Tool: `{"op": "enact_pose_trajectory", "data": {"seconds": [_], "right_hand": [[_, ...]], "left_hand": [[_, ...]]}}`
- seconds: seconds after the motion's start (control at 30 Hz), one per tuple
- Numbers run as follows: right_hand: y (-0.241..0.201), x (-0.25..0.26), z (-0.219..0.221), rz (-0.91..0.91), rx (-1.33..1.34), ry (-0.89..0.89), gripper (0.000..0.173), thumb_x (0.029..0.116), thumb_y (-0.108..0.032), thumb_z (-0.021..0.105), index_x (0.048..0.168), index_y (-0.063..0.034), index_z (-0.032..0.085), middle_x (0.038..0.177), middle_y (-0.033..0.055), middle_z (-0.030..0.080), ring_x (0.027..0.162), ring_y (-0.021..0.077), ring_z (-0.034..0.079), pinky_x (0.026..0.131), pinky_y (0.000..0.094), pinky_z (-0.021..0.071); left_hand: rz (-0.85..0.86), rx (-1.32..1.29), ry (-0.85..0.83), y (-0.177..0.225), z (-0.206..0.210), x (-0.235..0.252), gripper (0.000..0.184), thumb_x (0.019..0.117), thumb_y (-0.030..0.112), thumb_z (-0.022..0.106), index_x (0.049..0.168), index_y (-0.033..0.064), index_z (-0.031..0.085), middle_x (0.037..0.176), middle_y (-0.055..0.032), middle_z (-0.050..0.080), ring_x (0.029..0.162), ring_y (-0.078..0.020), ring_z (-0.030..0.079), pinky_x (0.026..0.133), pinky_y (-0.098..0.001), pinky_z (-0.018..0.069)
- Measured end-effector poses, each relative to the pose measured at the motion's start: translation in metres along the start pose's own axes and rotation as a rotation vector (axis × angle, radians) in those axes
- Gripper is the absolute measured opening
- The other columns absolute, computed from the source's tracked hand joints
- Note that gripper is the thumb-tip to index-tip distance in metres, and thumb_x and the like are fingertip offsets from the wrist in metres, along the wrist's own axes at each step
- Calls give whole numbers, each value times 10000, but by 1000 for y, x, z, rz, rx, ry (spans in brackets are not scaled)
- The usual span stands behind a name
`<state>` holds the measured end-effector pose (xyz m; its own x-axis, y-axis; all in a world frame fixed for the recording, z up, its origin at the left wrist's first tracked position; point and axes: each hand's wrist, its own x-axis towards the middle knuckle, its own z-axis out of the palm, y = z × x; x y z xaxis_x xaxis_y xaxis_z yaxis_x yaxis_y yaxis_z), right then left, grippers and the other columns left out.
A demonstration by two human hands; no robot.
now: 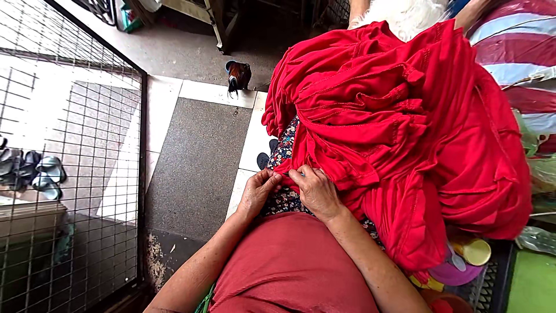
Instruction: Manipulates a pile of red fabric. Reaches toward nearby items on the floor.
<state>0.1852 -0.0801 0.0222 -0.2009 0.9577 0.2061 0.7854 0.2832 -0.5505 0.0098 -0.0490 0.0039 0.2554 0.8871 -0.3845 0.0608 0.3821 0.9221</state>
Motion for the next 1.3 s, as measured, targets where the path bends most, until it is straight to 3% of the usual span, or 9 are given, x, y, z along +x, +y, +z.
{"op": "enact_pose_trajectory", "data": {"seconds": [0.2,0.5,0.57,0.67,0.8,0.93,1.13,1.23,1.3], "right_hand": [[2,1,-14,152,178,-193,235,937,3,627,1157,24,707,1021,215,670,909,346,698,795,488,576],[5,3,-2,66,173,-82,161,915,46,611,1025,28,727,874,194,630,806,328,669,729,431,567],[12,3,-5,140,353,-84,155,959,30,572,1075,56,672,966,200,668,909,303,682,825,432,564],[15,5,-18,374,537,-139,268,989,-35,603,1244,44,584,1106,186,673,964,239,673,860,417,553],[17,5,-9,327,492,79,322,889,2,673,1195,81,610,1066,211,686,935,264,682,821,409,558],[18,7,1,176,405,86,322,848,28,731,1160,78,667,1103,221,685,1021,308,685,898,439,565],[22,-6,-41,120,505,120,133,929,-21,613,1000,54,697,1006,121,683,943,147,661,846,311,557],[41,-26,-75,153,692,290,152,979,-85,564,1077,-133,670,1059,-111,646,746,-72,535,646,124,462],[49,-34,-83,213,856,388,214,993,-67,540,1070,-210,680,1009,-151,652,620,-84,477,547,100,415]], "left_hand": [[-66,-63,5,4,-2,0,202,1041,25,508,882,63,627,705,46,666,644,-23,633,650,-180,540],[-55,-158,-54,1,-7,0,230,1036,7,475,877,88,619,717,53,663,627,-8,612,632,-165,527],[-67,-371,-120,-3,-17,-2,291,1021,32,447,832,141,640,707,66,659,582,17,572,578,-139,491],[-94,-658,-199,-9,-34,-8,193,965,130,637,787,166,703,719,64,665,569,37,568,544,-105,472],[-165,-870,-223,-21,-41,-17,112,898,170,757,798,145,713,721,61,656,574,32,586,531,-92,476],[-94,-482,-8,-15,-26,-24,270,1025,24,460,847,109,644,742,40,681,604,2,596,592,-144,507],[-53,-58,40,-10,-20,-23,126,1026,50,534,928,62,612,745,60,664,647,-17,625,628,-177,530],[40,112,72,-19,-18,-22,117,1017,107,561,954,33,627,750,62,651,651,4,620,639,-173,535],[176,278,87,-28,-17,-20,187,1027,159,538,976,11,641,763,51,638,661,23,602,648,-160,519]]}}
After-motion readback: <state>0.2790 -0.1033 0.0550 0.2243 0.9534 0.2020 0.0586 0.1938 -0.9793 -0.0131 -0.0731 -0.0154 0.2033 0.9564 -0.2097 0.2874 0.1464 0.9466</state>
